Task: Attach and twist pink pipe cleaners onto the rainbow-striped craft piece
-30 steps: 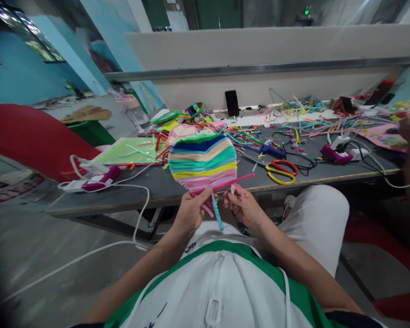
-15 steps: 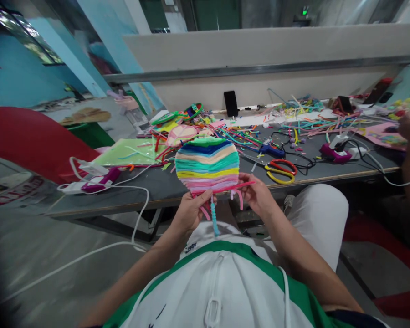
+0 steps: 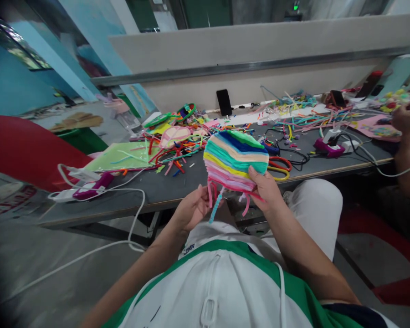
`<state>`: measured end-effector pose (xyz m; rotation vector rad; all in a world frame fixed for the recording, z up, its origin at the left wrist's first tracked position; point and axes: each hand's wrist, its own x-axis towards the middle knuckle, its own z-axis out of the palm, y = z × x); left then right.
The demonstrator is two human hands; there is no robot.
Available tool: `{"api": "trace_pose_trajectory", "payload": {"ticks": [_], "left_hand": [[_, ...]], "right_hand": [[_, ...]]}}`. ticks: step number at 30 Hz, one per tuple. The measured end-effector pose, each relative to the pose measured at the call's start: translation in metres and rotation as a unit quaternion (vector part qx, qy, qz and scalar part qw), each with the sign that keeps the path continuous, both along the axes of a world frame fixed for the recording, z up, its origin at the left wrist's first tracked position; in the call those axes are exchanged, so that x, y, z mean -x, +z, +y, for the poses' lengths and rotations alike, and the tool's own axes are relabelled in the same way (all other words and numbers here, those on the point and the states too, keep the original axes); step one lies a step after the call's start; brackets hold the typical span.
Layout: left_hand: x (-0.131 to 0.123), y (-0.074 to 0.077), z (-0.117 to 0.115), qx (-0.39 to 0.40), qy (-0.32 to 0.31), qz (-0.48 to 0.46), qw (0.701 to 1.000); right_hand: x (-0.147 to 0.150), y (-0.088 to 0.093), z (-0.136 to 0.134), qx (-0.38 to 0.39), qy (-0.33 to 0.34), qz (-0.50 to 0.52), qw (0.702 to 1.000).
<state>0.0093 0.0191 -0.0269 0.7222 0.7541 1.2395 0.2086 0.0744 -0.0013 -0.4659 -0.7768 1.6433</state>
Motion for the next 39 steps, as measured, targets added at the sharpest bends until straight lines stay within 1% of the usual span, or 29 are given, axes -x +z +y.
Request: {"api": "trace_pose_trajectory", "payload": {"ticks": [3, 5, 12, 18, 23, 29, 35, 39], "left_hand": [[-0.004, -0.001, -0.004, 0.016, 0.028, 0.006, 0.999], [-0.006, -0.001, -0.007, 0.033, 0.047, 0.020, 0.998], [-0.007, 0.003, -0.011, 0.043, 0.073, 0.052, 0.995], [-0.005, 0.001, -0.014, 0.022, 0.115, 0.027, 0.993], [-0.007, -0.002, -0.015, 0.015, 0.125, 0.024, 0.992], [-0.011, -0.007, -0.015, 0.031, 0.141, 0.019, 0.989], [-0.014, -0.016, -0.014, 0.020, 0.140, -0.049, 0.989], [-0.016, -0.020, -0.015, 0.029, 0.118, -0.083, 0.989]], "right_hand": [[0.001, -0.001, -0.001, 0.005, -0.037, 0.013, 0.999], [0.002, -0.001, -0.003, 0.014, -0.044, 0.020, 0.999], [0.008, -0.001, -0.008, 0.036, -0.029, 0.042, 0.998], [0.005, -0.008, -0.004, 0.037, -0.011, 0.031, 0.999], [0.005, -0.011, -0.003, 0.031, -0.028, 0.027, 0.999], [0.009, -0.013, -0.005, 0.047, -0.016, 0.052, 0.997], [0.014, -0.016, -0.008, 0.059, 0.014, 0.057, 0.997], [0.017, -0.017, -0.010, 0.058, 0.017, 0.050, 0.997]]}}
